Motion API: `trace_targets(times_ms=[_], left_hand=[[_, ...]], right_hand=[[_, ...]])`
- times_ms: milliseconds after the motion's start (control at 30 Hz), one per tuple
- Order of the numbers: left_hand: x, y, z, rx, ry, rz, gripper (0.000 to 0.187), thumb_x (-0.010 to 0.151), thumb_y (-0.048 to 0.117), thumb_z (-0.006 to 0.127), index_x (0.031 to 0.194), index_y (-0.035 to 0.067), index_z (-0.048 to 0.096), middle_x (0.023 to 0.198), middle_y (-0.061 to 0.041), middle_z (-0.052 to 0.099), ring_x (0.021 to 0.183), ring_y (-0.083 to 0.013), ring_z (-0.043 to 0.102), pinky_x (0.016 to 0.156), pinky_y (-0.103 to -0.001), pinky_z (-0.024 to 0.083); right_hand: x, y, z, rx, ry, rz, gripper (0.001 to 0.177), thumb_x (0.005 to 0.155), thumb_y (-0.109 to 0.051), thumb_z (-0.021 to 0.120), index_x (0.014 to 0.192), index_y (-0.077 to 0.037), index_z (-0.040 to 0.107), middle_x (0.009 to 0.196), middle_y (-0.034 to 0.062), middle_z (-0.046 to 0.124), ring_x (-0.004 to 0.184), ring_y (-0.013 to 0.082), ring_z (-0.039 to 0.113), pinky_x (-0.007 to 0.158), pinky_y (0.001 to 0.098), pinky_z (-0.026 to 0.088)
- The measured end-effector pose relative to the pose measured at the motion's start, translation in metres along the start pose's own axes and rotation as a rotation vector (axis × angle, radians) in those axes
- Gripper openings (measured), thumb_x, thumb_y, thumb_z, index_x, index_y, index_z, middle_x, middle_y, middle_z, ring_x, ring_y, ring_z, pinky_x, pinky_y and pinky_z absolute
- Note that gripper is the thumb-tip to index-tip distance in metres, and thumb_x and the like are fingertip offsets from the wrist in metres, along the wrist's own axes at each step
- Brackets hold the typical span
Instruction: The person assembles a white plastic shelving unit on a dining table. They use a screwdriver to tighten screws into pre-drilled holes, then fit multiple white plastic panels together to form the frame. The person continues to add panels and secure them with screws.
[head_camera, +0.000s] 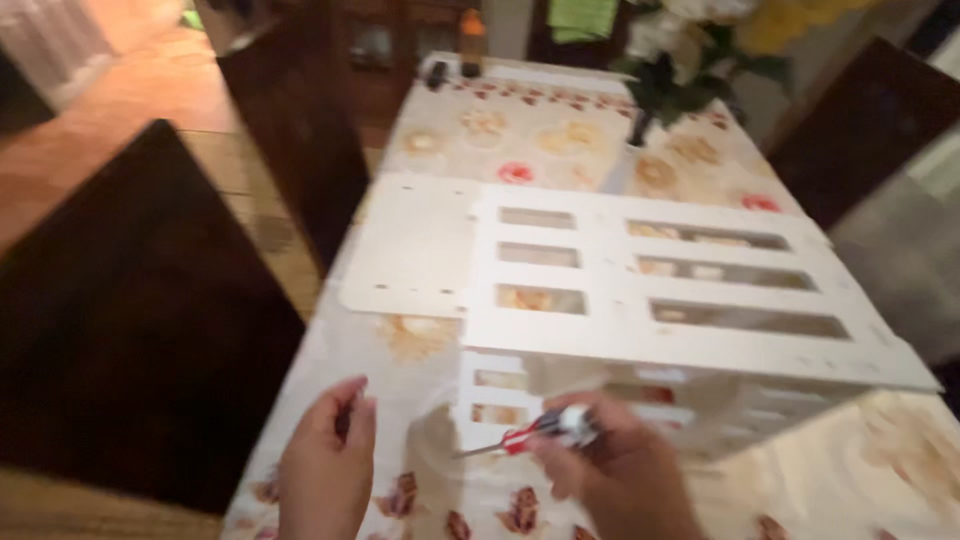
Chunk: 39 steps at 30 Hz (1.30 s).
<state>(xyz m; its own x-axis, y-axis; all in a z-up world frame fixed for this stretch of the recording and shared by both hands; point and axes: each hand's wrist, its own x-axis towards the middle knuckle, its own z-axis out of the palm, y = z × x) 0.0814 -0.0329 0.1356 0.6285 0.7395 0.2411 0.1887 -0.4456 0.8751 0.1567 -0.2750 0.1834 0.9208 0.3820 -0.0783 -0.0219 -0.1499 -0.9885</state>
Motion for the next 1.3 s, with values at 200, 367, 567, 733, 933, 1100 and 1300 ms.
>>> trace_targets(times_ms=[200,367,567,733,933,1100,1300], left_hand=[[-0.017,0.118,0.029,-0.228,-0.271,-0.106,0.039,0.086,0.018,0.078,0.123,0.006,0.071,0.083,-0.004,0.076,0.066,-0.0091,0.065,0.059,-0.028,0.054],[-0.029,0.198,0.05,-0.092,-0.351,0.017,0.034,0.083,0.022,0.079,0.113,0.007,0.074,0.082,-0.003,0.077,0.068,-0.0088,0.071,0.064,-0.026,0.056],[-0.006,0.213,0.072,0.031,-0.463,0.273,0.025,0.089,0.02,0.066,0.107,0.009,0.078,0.094,-0.01,0.077,0.076,-0.0213,0.073,0.07,-0.032,0.056],[0.031,0.211,0.098,0.172,-0.511,0.278,0.022,0.092,0.02,0.064,0.103,0.007,0.078,0.097,-0.014,0.078,0.086,-0.0274,0.073,0.078,-0.036,0.056],[0.051,0.214,0.112,0.202,-0.739,0.016,0.024,0.089,0.021,0.066,0.104,0.01,0.081,0.09,-0.013,0.082,0.084,-0.0259,0.08,0.078,-0.037,0.061],[0.064,0.221,0.112,0.225,-0.65,0.192,0.036,0.081,0.02,0.072,0.116,0.011,0.073,0.093,-0.011,0.08,0.085,-0.0234,0.077,0.08,-0.034,0.058],[0.072,0.231,0.107,0.302,-0.664,0.159,0.03,0.078,0.019,0.076,0.107,0.011,0.077,0.091,-0.01,0.08,0.084,-0.0234,0.076,0.08,-0.035,0.058]], right_hand=[[-0.041,-0.032,-0.11,0.297,0.293,-0.341,0.023,0.103,-0.011,0.047,0.116,0.007,0.057,0.085,0.0184,0.07,0.074,0.0265,0.075,0.065,0.0428,0.062],[-0.052,-0.069,-0.174,0.355,0.534,-0.346,0.028,0.115,-0.018,0.04,0.123,0.005,0.054,0.094,0.0214,0.068,0.076,0.0269,0.069,0.073,0.0422,0.059],[-0.031,-0.089,-0.215,0.316,0.502,-0.397,0.033,0.114,-0.028,0.038,0.118,0.002,0.051,0.094,0.0215,0.069,0.078,0.0295,0.07,0.075,0.0403,0.058],[0.031,-0.101,-0.219,0.511,0.27,-0.508,0.032,0.111,-0.032,0.045,0.116,-0.001,0.052,0.096,0.0182,0.069,0.078,0.0264,0.069,0.072,0.0417,0.059],[0.109,-0.117,-0.188,0.563,0.184,-0.43,0.023,0.108,-0.03,0.051,0.108,-0.007,0.052,0.086,0.0156,0.067,0.063,0.0213,0.061,0.055,0.0379,0.052],[0.167,-0.123,-0.177,0.656,0.064,-0.482,0.013,0.105,-0.022,0.056,0.116,-0.016,0.052,0.086,0.0081,0.063,0.065,0.0163,0.058,0.055,0.0323,0.046],[0.2,-0.1,-0.172,0.742,0.133,-0.392,0.019,0.107,-0.03,0.055,0.103,-0.013,0.049,0.082,0.0083,0.063,0.058,0.0148,0.052,0.05,0.0308,0.042]])
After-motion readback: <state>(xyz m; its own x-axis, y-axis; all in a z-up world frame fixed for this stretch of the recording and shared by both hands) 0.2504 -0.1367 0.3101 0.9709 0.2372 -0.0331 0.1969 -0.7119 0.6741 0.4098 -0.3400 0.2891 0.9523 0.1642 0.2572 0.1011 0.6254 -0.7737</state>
